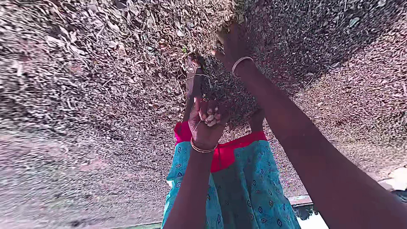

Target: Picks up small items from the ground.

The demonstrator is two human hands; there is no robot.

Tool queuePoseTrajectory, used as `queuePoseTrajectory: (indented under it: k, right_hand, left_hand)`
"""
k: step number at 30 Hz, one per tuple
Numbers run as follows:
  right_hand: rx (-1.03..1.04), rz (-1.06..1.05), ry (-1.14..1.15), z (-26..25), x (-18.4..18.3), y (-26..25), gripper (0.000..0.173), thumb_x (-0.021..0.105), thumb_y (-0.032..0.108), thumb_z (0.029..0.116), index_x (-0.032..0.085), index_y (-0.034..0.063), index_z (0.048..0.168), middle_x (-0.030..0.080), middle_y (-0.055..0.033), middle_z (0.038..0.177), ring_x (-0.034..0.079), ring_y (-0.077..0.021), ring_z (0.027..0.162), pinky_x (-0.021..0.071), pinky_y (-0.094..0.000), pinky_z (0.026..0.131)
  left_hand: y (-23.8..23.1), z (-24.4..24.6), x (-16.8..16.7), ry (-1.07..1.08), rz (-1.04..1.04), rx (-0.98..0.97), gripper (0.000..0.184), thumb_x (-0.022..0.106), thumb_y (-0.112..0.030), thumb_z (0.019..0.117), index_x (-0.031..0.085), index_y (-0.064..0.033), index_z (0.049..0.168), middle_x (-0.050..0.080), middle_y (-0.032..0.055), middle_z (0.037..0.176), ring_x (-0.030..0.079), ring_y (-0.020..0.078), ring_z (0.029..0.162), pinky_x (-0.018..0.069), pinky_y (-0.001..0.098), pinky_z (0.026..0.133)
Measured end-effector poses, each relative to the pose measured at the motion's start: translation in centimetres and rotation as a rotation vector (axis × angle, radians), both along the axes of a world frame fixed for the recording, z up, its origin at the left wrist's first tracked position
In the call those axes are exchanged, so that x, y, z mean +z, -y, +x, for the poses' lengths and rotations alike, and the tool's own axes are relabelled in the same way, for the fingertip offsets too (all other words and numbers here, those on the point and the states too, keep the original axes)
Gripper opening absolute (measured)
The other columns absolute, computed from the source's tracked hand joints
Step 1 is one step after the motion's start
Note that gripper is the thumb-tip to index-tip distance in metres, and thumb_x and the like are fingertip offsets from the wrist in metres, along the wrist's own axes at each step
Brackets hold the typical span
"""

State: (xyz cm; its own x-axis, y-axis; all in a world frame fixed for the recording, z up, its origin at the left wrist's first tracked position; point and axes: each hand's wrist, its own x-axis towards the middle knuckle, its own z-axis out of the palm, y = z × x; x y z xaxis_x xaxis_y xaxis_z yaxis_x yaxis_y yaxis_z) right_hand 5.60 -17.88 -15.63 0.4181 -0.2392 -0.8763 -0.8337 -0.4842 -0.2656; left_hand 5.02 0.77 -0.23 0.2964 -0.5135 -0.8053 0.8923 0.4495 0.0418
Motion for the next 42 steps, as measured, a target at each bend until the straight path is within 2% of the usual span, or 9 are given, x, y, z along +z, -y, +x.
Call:
queuePoseTrajectory:
  k: [4,6,11,15,23,29,33,38,42]
  right_hand:
    - [0.244,0.300,-0.111,-6.0,2.8,-10.0,0.066,0.069,0.050,0.0937,0.050,0.0284,0.153,0.020,-0.0085,0.172,0.006,-0.0496,0.156,0.0126,-0.0846,0.111]
    - [0.232,0.506,-0.088,-10.1,3.5,-12.4,0.059,0.068,0.050,0.0957,0.061,0.0148,0.142,0.051,-0.0183,0.152,0.042,-0.0448,0.143,0.0366,-0.0724,0.110]
    - [-0.511,0.333,-0.203,-14.9,5.6,-6.5,0.037,0.054,0.025,0.1078,0.064,0.0023,0.134,0.069,-0.0236,0.125,0.067,-0.0369,0.116,0.0496,-0.0569,0.103]
    - [-0.586,-0.228,-0.181,-16.5,0.7,-1.5,0.038,0.052,0.020,0.1061,0.059,0.0010,0.138,0.066,-0.0238,0.129,0.063,-0.0381,0.122,0.0473,-0.0542,0.106]
    - [-0.359,-0.117,-0.116,-14.9,0.0,2.4,0.042,0.059,0.019,0.1025,0.056,-0.0060,0.136,0.064,-0.0300,0.126,0.062,-0.0443,0.120,0.0458,-0.0599,0.104]
    - [-0.836,-0.186,0.413,-12.6,5.4,4.8,0.024,0.060,0.029,0.1028,0.058,0.0045,0.101,0.058,0.0021,0.082,0.057,-0.0043,0.063,0.0530,-0.0254,0.062]
    - [-0.871,0.206,0.811,-8.0,10.5,3.0,0.006,0.060,0.008,0.0992,0.056,0.0111,0.096,0.062,0.0101,0.085,0.066,-0.0030,0.070,0.0621,-0.0271,0.067]
    - [-0.389,0.439,0.963,-6.3,16.0,-1.7,0.024,0.066,0.019,0.0995,0.070,-0.0034,0.106,0.070,-0.0084,0.099,0.067,-0.0071,0.085,0.0588,-0.0233,0.078]
    - [-0.331,0.069,0.803,-6.6,12.4,1.2,0.035,0.056,0.028,0.1049,0.071,-0.0014,0.115,0.065,-0.0169,0.109,0.062,-0.0121,0.083,0.0533,-0.0253,0.073]
  left_hand:
    - [0.6,0.5,0.1,0.009,-0.031,0.031,0.057,0.038,-0.037,0.1087,0.057,-0.0128,0.061,0.053,-0.0023,0.058,0.054,0.0100,0.052,0.0480,0.0232,0.053]
    - [0.7,0.6,0.1,0.005,-0.012,0.023,0.056,0.038,-0.037,0.1088,0.059,-0.0131,0.063,0.054,-0.0025,0.060,0.054,0.0096,0.054,0.0483,0.0223,0.054]
    - [0.5,-0.1,0.2,0.000,0.036,-0.042,0.049,0.040,-0.040,0.1082,0.068,-0.0149,0.077,0.066,-0.0016,0.075,0.065,0.0107,0.069,0.0570,0.0262,0.068]
    - [0.3,-0.4,0.3,0.033,-0.023,0.064,0.043,0.036,-0.035,0.1087,0.070,-0.0128,0.094,0.070,0.0033,0.090,0.070,0.0159,0.084,0.0597,0.0319,0.080]
    - [-0.4,1.7,-0.5,0.112,0.097,0.314,0.056,0.026,-0.043,0.1068,0.067,-0.0118,0.084,0.068,0.0034,0.076,0.068,0.0160,0.071,0.0581,0.0309,0.071]
    - [0.1,1.1,-0.4,0.090,0.165,0.281,0.060,0.023,-0.044,0.1073,0.065,-0.0137,0.076,0.066,0.0011,0.069,0.066,0.0150,0.065,0.0574,0.0315,0.066]
    - [-0.2,0.8,-0.8,0.070,0.151,0.271,0.060,0.025,-0.044,0.1073,0.065,-0.0136,0.075,0.066,0.0007,0.068,0.066,0.0140,0.065,0.0567,0.0305,0.066]
    - [0.2,0.6,-0.6,-0.003,0.268,0.138,0.053,0.026,-0.038,0.1102,0.067,-0.0155,0.085,0.070,0.0012,0.080,0.071,0.0154,0.079,0.0598,0.0341,0.080]
    - [0.1,0.4,0.1,-0.023,0.164,0.056,0.047,0.033,-0.039,0.1099,0.068,-0.0168,0.088,0.067,-0.0018,0.082,0.068,0.0109,0.078,0.0584,0.0271,0.077]
